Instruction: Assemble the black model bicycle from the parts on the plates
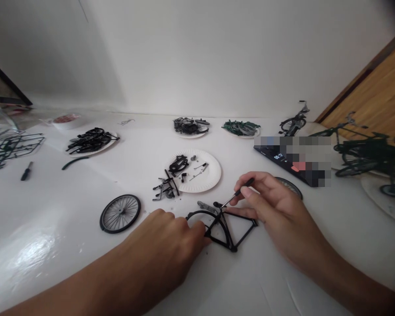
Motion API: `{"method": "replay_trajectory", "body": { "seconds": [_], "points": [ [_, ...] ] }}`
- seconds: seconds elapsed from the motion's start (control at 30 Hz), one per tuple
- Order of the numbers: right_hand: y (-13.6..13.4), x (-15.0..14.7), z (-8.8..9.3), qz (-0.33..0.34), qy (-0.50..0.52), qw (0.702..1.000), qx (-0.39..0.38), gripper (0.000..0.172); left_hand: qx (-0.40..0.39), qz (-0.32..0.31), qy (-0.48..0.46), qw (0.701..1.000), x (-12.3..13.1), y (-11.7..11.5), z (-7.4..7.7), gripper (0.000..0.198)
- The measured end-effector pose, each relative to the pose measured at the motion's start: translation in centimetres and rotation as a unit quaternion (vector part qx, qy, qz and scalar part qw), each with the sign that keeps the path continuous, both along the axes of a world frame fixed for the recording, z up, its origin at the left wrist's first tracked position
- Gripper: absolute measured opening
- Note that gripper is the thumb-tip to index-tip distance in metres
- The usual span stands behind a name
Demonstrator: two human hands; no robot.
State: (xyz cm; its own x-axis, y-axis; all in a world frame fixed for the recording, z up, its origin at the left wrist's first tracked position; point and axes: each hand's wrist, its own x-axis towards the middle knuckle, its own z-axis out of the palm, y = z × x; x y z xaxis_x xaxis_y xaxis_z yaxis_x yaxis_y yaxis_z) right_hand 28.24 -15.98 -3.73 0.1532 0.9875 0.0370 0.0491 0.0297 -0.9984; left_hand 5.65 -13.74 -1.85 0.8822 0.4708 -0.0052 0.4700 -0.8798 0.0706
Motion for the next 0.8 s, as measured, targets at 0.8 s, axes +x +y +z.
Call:
{"method": "replay_trajectory", "body": {
  "seconds": [0.8],
  "points": [
    [-1.0, -0.3, 0.6, -0.047, -0.262, 0.943, 0.200, 0.010, -0.009, 0.007, 0.009, 1.000, 0.0, -0.1, 0.3, 0.019]
  ]
}}
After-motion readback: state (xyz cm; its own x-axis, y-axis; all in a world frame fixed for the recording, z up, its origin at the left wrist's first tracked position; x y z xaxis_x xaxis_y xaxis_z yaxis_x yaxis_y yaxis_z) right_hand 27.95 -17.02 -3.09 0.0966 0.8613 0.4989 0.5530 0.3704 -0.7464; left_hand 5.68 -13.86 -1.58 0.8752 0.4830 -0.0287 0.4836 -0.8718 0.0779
